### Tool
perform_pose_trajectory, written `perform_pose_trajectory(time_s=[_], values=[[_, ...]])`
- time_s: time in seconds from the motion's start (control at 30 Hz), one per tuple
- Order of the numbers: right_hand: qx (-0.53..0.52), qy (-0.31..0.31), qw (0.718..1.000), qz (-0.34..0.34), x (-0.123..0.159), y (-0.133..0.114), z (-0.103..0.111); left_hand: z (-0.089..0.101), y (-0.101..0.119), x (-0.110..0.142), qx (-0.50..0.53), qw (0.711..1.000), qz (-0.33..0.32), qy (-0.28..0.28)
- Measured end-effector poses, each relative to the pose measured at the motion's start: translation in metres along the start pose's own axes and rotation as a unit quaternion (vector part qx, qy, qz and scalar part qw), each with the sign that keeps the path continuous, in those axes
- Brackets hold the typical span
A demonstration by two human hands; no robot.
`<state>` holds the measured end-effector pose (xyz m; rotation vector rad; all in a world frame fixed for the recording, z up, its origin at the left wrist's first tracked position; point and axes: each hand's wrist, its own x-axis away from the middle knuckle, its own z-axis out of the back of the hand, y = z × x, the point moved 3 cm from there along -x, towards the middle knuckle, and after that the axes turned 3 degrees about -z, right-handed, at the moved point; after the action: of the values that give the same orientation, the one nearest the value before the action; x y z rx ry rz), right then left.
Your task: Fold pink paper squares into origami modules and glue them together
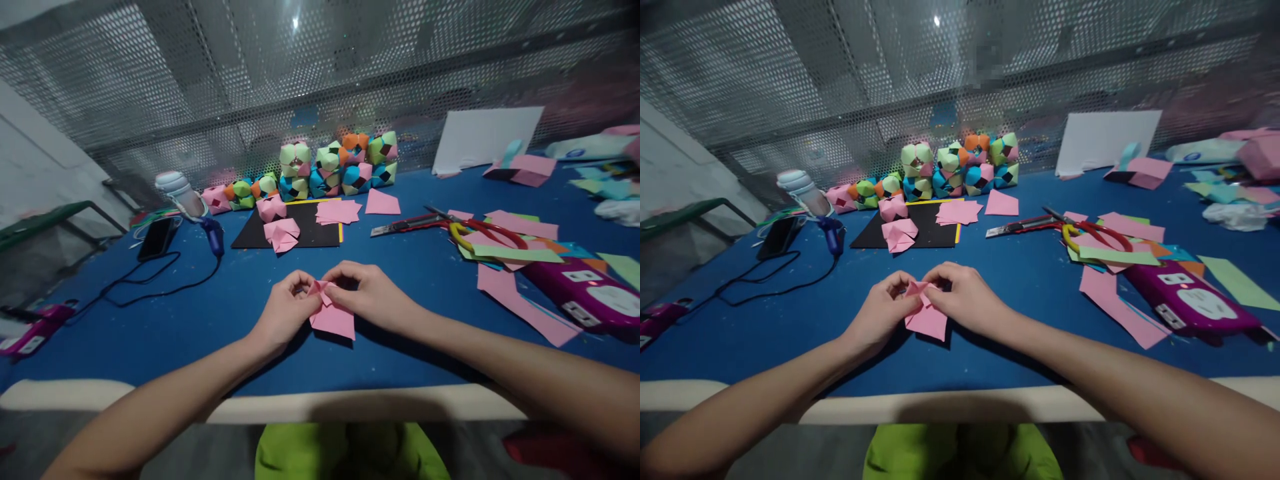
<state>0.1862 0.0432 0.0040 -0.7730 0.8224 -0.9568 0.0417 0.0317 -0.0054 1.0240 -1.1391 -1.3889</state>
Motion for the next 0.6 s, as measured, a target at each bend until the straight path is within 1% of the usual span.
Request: perform_pose_trajectory(time_s=[0.27, 0.4, 0.5, 0.6], values=[[0.026, 0.012, 0.999, 0.016, -0.0001, 0.0033, -0.0014, -0.0032, -0.0024, -0.0010, -0.014, 1.000, 0.015, -0.008], [0.038, 0.022, 0.998, 0.038, 0.0003, 0.0043, -0.0031, -0.0042, -0.0012, 0.0003, -0.006, 1.000, 0.021, -0.012], [0.044, 0.029, 0.998, 0.046, 0.0001, 0.0048, -0.0030, -0.0039, 0.0003, 0.0010, 0.001, 0.999, 0.028, -0.030], [0.051, 0.031, 0.997, 0.045, -0.0003, 0.0060, -0.0014, -0.0017, 0.0024, 0.0000, -0.001, 0.999, 0.012, -0.048]])
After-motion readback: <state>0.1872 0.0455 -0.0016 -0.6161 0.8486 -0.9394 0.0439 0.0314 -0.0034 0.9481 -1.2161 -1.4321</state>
